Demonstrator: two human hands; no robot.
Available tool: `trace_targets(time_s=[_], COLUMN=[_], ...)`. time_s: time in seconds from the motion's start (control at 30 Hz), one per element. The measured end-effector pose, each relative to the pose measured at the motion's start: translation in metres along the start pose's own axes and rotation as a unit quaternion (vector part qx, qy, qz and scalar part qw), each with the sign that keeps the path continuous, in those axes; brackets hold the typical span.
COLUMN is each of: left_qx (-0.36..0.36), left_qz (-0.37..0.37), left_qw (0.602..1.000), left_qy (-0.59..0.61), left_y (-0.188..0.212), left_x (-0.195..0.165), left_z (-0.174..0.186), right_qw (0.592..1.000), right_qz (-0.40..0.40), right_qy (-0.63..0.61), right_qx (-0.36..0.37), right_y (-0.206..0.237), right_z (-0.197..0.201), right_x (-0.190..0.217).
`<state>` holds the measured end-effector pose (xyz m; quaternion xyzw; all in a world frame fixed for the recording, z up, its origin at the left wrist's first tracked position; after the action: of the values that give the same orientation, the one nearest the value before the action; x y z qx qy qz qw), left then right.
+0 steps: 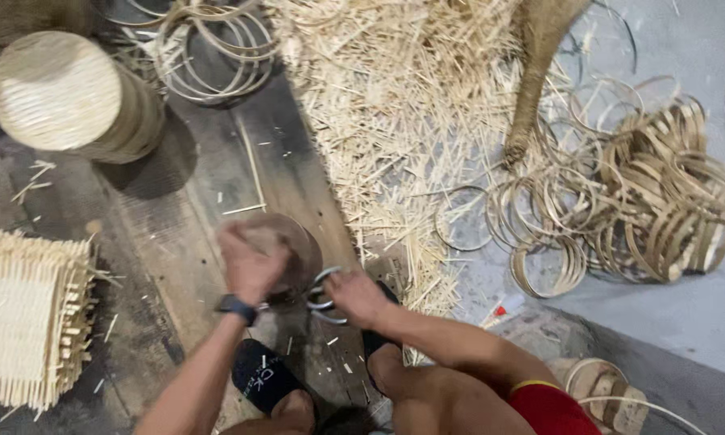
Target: The person sits on the floor and weaves thin bamboo strips into circular frames, then places them on a woven mat and trims the edges with shears. The person repeats this process, stacking the finished circular pieces.
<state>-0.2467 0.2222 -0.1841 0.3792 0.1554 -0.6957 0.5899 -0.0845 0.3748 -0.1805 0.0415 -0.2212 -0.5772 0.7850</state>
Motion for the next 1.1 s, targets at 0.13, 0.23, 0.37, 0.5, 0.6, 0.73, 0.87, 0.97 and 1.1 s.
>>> trace_targets(time_s=[0.13,0.23,0.37,0.5,0.6,0.73,0.87,0.97,1.1], left_qx=[0.039,0.056,0.108,0.186,0.203,0.12,-0.152,-0.361,-0.274], left_qz=[0.214,0.262,0.331,0.308,0.296,0.208,0.074,0.005,0.07], left_qw=[0.862,0.737,0.702,0.657,0.648,0.857,0.986,0.921,0.918], left_qy=[0.457,0.621,0.622,0.662,0.672,0.456,-0.004,-0.146,-0.279], left_y=[-0.015,-0.007,0.012,0.02,0.014,-0.011,-0.032,-0.009,0.003], left_x=[0.024,0.036,0.051,0.057,0.054,0.065,0.108,0.148,0.189], left_z=[0.04,0.041,-0.007,-0.048,-0.067,-0.049,0.057,0.169,0.262], right_qw=[0.96,0.868,0.826,0.865,0.812,0.659,0.701,0.698,0.705], right_qz=[-0.207,-0.428,-0.487,-0.345,-0.288,-0.336,-0.261,-0.208,-0.186], right_qy=[-0.147,-0.247,-0.247,-0.243,-0.49,-0.673,-0.663,-0.682,-0.682], right_qx=[0.12,0.043,-0.139,-0.273,-0.137,0.007,-0.04,-0.067,-0.054], right_y=[0.031,0.062,0.068,0.034,-0.013,-0.06,-0.089,-0.099,-0.104], right_z=[0.036,0.037,0.015,0.009,-0.002,-0.011,-0.013,-0.017,-0.022], right_x=[-0.087,-0.155,-0.197,-0.174,-0.127,-0.077,-0.067,-0.065,-0.058])
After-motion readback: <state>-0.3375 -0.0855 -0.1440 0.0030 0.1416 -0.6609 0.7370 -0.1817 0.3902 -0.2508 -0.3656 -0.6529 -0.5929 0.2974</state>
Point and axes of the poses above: each hand's wrist, its own y-axis away from the middle knuckle, its own z-axis out of the back of the hand, x = y × z, the point moved 3 cm from there along -y, towards the middle knuckle, and after that the axes turned 3 degrees about x, right-handed, at the moved point
